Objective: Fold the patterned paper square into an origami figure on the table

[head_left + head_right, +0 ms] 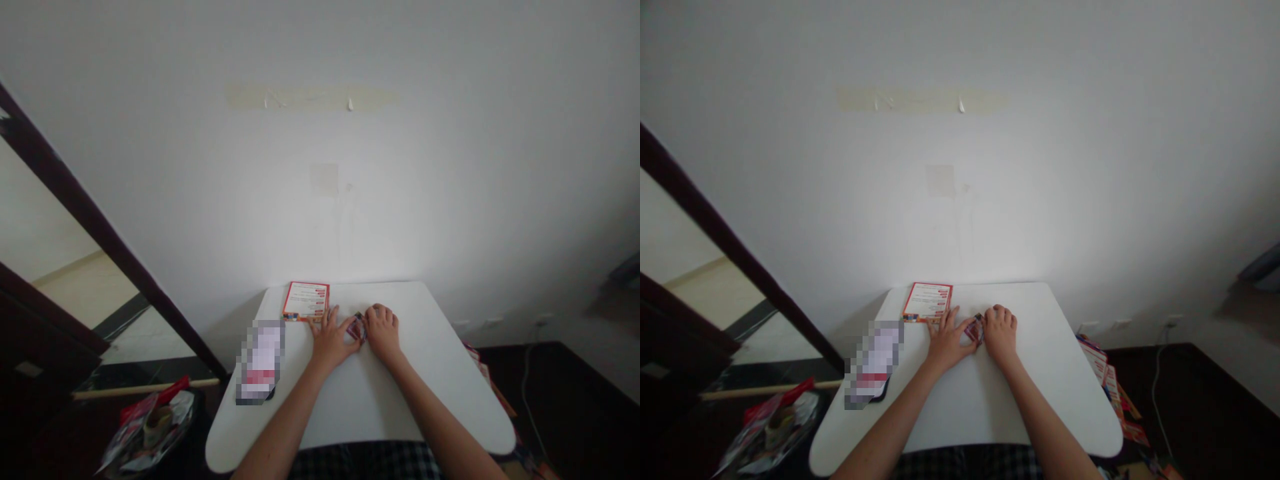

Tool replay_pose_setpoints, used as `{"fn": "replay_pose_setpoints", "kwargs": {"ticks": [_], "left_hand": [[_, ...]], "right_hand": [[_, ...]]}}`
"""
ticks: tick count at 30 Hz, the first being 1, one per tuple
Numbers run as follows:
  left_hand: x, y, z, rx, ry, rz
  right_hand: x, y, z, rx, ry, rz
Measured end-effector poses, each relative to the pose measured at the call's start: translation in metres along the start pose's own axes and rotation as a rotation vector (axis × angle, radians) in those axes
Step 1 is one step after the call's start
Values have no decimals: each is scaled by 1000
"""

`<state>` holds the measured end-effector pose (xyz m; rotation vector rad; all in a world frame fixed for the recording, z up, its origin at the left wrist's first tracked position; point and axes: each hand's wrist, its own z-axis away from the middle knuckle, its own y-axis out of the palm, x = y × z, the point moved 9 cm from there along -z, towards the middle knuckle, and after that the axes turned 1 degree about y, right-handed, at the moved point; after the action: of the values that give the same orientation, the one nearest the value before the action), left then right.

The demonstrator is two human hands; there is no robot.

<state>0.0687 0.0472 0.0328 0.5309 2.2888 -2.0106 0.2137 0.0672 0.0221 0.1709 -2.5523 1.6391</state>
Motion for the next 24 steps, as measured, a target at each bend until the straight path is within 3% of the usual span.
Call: {"fn": "replay_pose_setpoints", "kwargs": {"ticks": [8, 12, 16, 24], "left_hand": [[-3, -1, 1, -37, 62, 23], [-3, -2, 1, -28, 35, 21], [-4, -2, 2, -32, 38, 25], [-3, -2, 2, -59, 51, 39]], "right_hand": [[-5, -1, -2, 18, 39, -97], [-25, 2, -5, 23, 80, -316], [-39, 3, -5, -22, 17, -556], [-34, 3, 3, -10, -9, -548]]}}
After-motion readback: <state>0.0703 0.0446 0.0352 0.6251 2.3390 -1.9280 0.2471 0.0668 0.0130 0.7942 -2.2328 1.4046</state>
